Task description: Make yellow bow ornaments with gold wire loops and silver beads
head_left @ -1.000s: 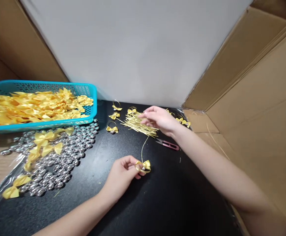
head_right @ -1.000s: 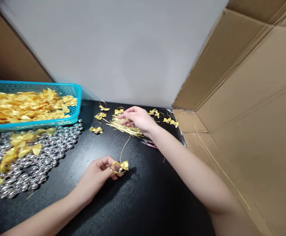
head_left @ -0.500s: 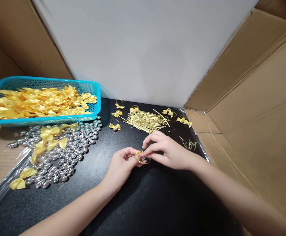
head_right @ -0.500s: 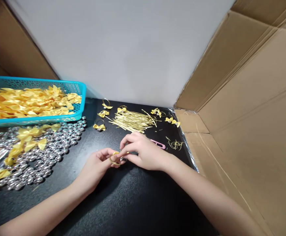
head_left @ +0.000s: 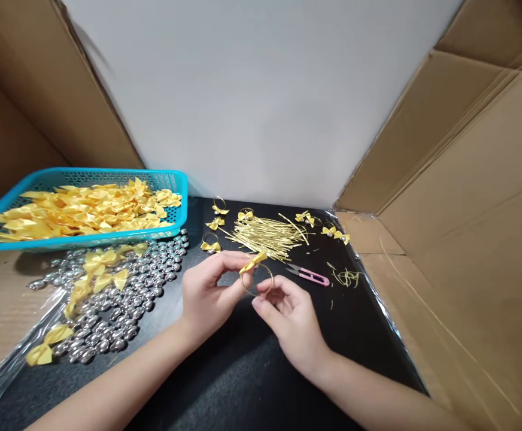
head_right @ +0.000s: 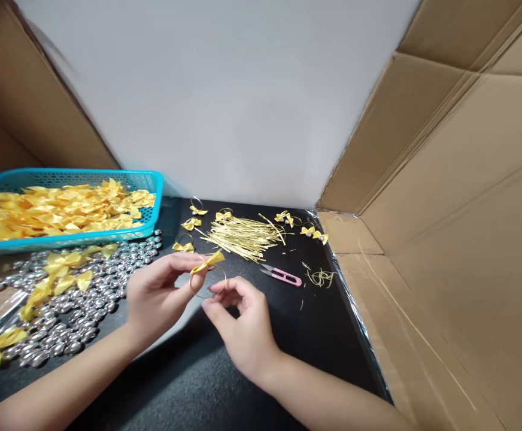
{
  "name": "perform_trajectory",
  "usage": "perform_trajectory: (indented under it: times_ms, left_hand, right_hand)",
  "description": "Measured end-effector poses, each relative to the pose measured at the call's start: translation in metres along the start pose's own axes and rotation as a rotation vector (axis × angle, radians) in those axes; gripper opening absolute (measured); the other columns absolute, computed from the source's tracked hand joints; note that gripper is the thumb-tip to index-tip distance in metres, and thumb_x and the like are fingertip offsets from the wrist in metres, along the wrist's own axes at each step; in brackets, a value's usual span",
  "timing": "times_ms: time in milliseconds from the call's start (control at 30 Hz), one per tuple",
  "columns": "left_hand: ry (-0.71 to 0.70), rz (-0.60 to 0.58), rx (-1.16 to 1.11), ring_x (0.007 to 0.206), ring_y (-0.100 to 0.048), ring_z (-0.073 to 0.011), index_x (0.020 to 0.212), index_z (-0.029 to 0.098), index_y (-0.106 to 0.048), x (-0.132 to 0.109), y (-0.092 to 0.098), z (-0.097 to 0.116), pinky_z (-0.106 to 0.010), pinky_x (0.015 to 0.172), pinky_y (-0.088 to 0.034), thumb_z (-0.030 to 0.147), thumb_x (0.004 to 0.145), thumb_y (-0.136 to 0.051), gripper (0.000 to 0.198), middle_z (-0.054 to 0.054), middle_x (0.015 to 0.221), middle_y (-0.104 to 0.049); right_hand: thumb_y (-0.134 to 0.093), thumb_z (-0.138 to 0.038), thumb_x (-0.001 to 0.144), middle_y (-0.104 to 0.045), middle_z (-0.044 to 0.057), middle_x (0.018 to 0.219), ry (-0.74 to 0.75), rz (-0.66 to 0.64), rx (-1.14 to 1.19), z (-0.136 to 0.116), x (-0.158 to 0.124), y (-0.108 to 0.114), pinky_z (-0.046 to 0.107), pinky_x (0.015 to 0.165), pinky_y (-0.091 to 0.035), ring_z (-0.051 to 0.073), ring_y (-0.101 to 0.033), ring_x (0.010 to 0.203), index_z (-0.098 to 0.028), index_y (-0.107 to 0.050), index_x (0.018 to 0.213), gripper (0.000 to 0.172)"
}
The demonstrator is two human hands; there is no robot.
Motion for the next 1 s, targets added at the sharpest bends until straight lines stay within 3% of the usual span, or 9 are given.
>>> perform_trajectory:
  times_ms: [133,300,433,633,733,833,900,1000]
  left_hand:
    - [-0.275,0.000,0.154,0.083,-0.074,-0.0202,0.082,0.023,-0.072,0.011,0.003,0.021,-0.029,0.077,-0.058,0.009,0.071,-0.072,0.017,-0.005,0.089,-0.078]
    - [-0.399,-0.021,0.266,0.075,-0.075,-0.0208,0.079,0.024,-0.075,0.018,0.005,0.039,-0.027,0.066,-0.060,0.014,0.070,-0.074,0.014,-0.005,0.086,-0.079]
    - [-0.412,-0.031,0.307,0.074,-0.075,-0.0215,0.077,0.024,-0.075,0.016,0.004,0.042,-0.028,0.067,-0.061,0.016,0.071,-0.074,0.010,-0.005,0.084,-0.079]
    - [-0.341,-0.023,0.291,0.074,-0.075,-0.0207,0.078,0.024,-0.074,0.011,0.004,0.032,-0.028,0.069,-0.060,0.015,0.069,-0.075,0.013,-0.005,0.086,-0.079]
    - [-0.213,0.031,0.152,0.076,-0.074,-0.0192,0.078,0.023,-0.073,0.011,0.004,0.023,-0.028,0.074,-0.059,0.013,0.070,-0.074,0.013,-0.004,0.084,-0.078]
    - [0.084,0.103,-0.048,0.072,-0.071,-0.0178,0.074,0.020,-0.070,0.013,0.002,0.007,-0.027,0.068,-0.058,0.020,0.073,-0.073,0.003,-0.004,0.078,-0.076]
    - [0.284,0.133,-0.148,0.067,-0.070,-0.0173,0.072,0.018,-0.069,0.013,0.001,-0.004,-0.026,0.064,-0.057,0.026,0.071,-0.076,0.010,-0.003,0.073,-0.074]
    - [0.453,0.178,-0.217,0.064,-0.068,-0.0163,0.069,0.017,-0.068,0.015,0.002,-0.015,-0.026,0.065,-0.056,0.030,0.066,-0.079,0.018,-0.002,0.067,-0.072]
  right_hand:
    - [-0.071,-0.030,0.076,-0.062,0.003,0.088,0.041,0.051,0.141,0.003,0.006,-0.010,0.031,0.078,-0.048,0.016,-0.058,0.082,-0.020,-0.061,0.094,0.023]
    - [-0.071,-0.030,0.078,-0.061,0.003,0.094,0.173,0.164,0.060,-0.004,0.011,-0.001,0.032,0.082,-0.047,0.017,-0.056,0.089,-0.022,-0.061,0.099,0.025]
    - [-0.065,-0.031,0.084,-0.064,0.006,0.096,0.233,0.112,0.062,-0.012,0.018,-0.003,0.034,0.086,-0.046,0.019,-0.059,0.094,-0.020,-0.065,0.093,0.014]
    - [-0.064,-0.029,0.084,-0.060,0.003,0.084,0.290,0.142,0.051,-0.021,0.021,-0.001,0.032,0.083,-0.046,0.017,-0.058,0.086,-0.020,-0.065,0.072,0.015]
    - [-0.066,-0.027,0.081,-0.058,0.002,0.080,0.270,0.101,-0.042,-0.019,0.017,-0.003,0.032,0.081,-0.045,0.017,-0.057,0.083,-0.020,-0.066,0.068,0.015]
    - [-0.067,-0.025,0.079,-0.058,0.001,0.075,0.234,0.043,-0.102,-0.012,0.011,-0.006,0.032,0.078,-0.044,0.017,-0.057,0.078,-0.020,-0.064,0.067,0.014]
    - [-0.067,-0.023,0.078,-0.060,0.001,0.074,0.231,0.007,-0.167,-0.008,0.006,-0.005,0.033,0.079,-0.043,0.017,-0.057,0.079,-0.019,-0.064,0.065,0.014]
    - [-0.067,-0.019,0.077,-0.062,0.002,0.075,0.289,-0.077,-0.309,-0.009,-0.005,-0.002,0.034,0.079,-0.043,0.017,-0.058,0.079,-0.019,-0.065,0.063,0.014]
Point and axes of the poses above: each hand's wrist, its own x-axis towards the middle knuckle, its own y-axis out of the back of the hand, z = x × y, the point moved 6 cm from there along x, towards the middle knuckle
